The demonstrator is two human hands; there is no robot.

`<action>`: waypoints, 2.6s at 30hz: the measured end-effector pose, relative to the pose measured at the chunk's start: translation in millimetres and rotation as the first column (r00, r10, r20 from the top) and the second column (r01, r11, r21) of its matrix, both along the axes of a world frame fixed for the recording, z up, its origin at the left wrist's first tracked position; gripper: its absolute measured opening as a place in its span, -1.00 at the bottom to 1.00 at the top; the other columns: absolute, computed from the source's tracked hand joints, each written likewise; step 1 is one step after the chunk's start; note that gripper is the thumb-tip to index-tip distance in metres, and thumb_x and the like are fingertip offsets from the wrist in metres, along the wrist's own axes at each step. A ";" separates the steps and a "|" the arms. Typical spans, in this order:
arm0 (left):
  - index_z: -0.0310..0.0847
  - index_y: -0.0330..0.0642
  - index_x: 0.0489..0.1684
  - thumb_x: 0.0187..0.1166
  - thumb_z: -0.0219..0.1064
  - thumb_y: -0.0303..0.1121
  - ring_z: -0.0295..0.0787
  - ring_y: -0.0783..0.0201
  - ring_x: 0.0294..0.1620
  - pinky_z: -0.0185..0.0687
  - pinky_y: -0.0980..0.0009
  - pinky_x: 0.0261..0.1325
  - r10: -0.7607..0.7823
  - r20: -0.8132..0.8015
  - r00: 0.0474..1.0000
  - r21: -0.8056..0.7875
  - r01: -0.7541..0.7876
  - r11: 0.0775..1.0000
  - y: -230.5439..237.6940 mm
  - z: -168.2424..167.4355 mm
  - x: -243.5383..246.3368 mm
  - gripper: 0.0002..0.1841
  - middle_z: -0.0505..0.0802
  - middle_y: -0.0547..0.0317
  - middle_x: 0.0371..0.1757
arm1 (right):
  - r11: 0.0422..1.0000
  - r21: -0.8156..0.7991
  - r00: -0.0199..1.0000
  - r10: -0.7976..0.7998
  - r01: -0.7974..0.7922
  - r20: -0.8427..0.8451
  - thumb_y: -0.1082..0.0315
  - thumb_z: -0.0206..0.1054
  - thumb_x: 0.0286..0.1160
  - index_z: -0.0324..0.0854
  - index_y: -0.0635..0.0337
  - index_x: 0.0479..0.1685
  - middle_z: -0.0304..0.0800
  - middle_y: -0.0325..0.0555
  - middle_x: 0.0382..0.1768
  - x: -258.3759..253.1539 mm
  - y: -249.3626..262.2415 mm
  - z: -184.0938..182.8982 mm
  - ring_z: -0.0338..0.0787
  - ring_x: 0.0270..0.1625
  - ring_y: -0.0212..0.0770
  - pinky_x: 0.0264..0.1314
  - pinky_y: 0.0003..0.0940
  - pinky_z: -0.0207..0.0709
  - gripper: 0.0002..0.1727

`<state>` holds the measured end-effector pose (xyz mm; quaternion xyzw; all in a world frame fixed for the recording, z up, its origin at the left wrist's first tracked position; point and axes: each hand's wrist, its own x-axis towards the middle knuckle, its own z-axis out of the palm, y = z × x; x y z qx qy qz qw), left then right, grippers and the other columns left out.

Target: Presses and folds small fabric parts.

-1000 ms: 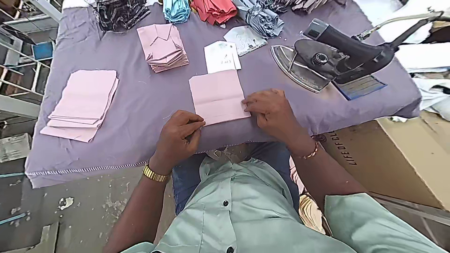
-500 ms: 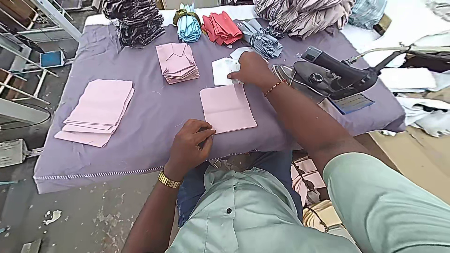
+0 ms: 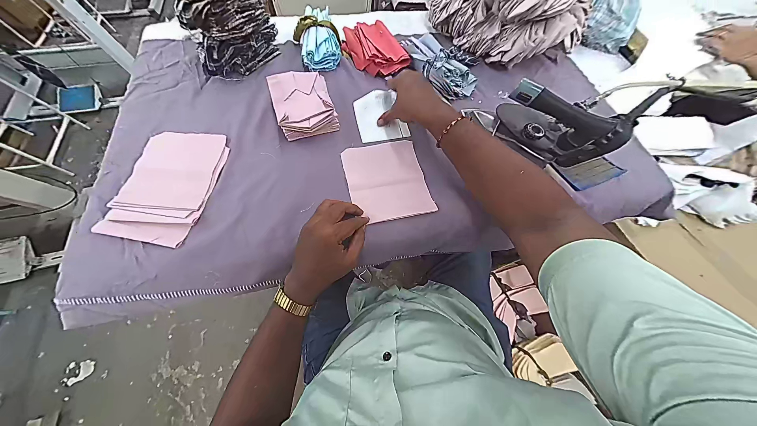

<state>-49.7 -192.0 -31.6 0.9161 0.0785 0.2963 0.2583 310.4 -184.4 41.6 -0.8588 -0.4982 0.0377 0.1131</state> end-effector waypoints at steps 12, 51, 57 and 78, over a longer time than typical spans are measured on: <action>0.83 -0.20 0.17 0.59 0.45 -0.33 0.80 0.27 0.23 0.80 0.25 0.27 0.008 0.167 0.986 -0.244 0.033 0.969 3.7 11.5 2.2 -0.73 0.85 0.12 0.22 | 0.528 0.767 0.728 0.353 0.363 -0.587 0.63 0.59 0.23 0.71 0.43 0.22 0.91 -0.03 -0.18 -82.6 -149.3 15.1 0.91 -0.19 -0.16 -0.06 -0.16 0.89 -0.53; 0.78 -0.12 0.30 0.47 0.61 -0.26 0.85 0.46 -0.40 0.88 0.47 -0.34 0.129 -0.187 0.974 -0.440 -0.201 0.875 -6.2 32.4 36.6 -0.57 0.92 0.33 -0.17 | 0.803 0.586 0.923 0.137 0.109 -0.360 0.38 0.59 0.40 0.90 0.10 0.03 0.91 -0.23 -0.20 -134.9 -200.6 -44.4 0.75 -0.41 -0.43 -0.39 -0.49 0.67 -0.76; 0.80 -0.10 0.28 0.45 0.62 -0.25 0.80 0.51 -0.42 0.80 0.55 -0.35 0.157 -0.200 0.967 -0.381 -0.224 0.897 -7.2 31.5 37.8 -0.58 0.90 0.35 -0.19 | 0.804 0.588 0.936 0.139 0.084 -0.324 0.36 0.57 0.41 0.90 0.12 0.01 0.89 -0.23 -0.26 -132.7 -199.0 -51.0 0.74 -0.41 -0.42 -0.36 -0.47 0.67 -0.78; 0.78 -0.10 0.31 0.43 0.63 -0.26 0.74 0.53 -0.47 0.71 0.59 -0.43 0.155 -0.198 0.968 -0.376 -0.220 0.900 -7.8 30.7 38.2 -0.55 0.90 0.36 -0.21 | 0.795 0.605 0.952 0.151 0.045 -0.268 0.32 0.57 0.40 0.89 0.15 0.03 0.86 -0.21 -0.28 -131.4 -199.9 -56.8 0.71 -0.37 -0.39 -0.32 -0.46 0.63 -0.75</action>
